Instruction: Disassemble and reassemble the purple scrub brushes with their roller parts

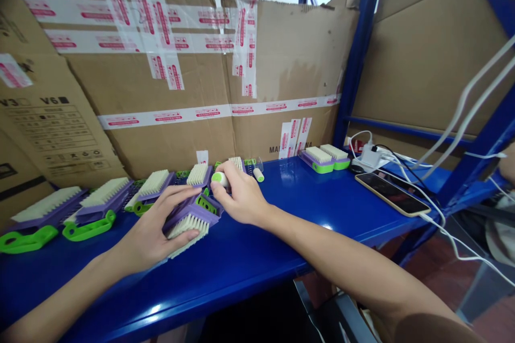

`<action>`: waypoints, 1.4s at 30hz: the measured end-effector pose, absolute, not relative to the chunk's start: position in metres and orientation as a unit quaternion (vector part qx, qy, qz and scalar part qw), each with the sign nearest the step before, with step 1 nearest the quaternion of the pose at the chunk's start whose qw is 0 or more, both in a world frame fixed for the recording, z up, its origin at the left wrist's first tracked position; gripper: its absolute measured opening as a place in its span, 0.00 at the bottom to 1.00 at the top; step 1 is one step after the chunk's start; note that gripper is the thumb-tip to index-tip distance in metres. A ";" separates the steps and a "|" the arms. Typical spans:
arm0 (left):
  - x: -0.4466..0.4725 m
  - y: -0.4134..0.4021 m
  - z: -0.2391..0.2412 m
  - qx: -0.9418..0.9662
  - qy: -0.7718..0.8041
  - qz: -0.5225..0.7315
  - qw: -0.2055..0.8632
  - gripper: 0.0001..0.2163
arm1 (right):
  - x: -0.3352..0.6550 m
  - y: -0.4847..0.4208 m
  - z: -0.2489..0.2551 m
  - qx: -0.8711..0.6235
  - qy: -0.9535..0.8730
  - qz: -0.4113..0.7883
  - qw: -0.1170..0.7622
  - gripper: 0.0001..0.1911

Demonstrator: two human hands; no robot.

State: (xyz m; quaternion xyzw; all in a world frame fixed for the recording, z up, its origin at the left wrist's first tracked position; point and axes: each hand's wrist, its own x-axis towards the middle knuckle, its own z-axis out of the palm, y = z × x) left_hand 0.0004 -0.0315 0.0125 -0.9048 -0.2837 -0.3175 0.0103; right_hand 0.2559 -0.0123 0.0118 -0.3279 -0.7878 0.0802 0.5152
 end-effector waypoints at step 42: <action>-0.007 -0.024 0.016 -0.921 -0.261 -0.285 0.054 0.25 | 0.255 -0.005 0.012 -0.402 -0.782 0.051 0.474 0.24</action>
